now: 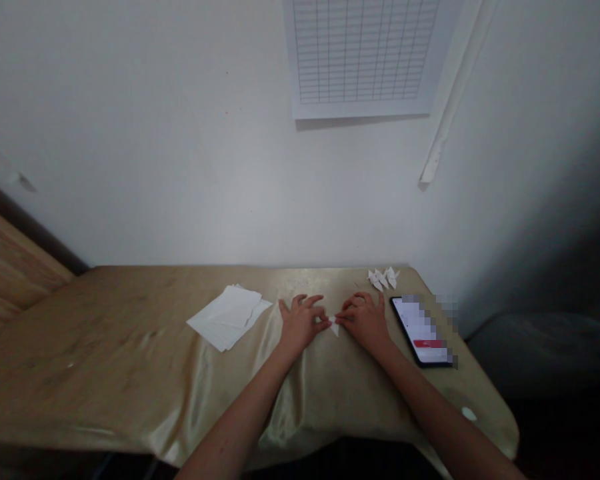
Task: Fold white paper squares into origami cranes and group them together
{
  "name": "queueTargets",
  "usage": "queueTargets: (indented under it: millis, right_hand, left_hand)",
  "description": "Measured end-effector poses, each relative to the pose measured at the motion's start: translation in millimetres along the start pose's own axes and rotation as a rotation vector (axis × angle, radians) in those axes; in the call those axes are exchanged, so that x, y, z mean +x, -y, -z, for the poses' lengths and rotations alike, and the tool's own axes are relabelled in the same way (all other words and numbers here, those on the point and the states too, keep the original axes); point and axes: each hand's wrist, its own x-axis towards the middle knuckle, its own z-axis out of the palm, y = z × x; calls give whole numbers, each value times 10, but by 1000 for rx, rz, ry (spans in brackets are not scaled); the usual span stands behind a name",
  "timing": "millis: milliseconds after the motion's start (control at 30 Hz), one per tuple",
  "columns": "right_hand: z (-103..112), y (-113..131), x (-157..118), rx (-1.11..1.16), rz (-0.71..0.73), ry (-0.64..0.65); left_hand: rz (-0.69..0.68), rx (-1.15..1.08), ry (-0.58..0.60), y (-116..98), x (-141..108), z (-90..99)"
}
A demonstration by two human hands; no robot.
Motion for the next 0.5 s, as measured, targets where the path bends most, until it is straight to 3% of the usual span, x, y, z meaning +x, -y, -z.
queueTargets:
  millis: [500]
  right_hand:
    - [-47,42,-46,-73,25,-83]
  left_hand:
    - [15,24,-38,-32,-50,0]
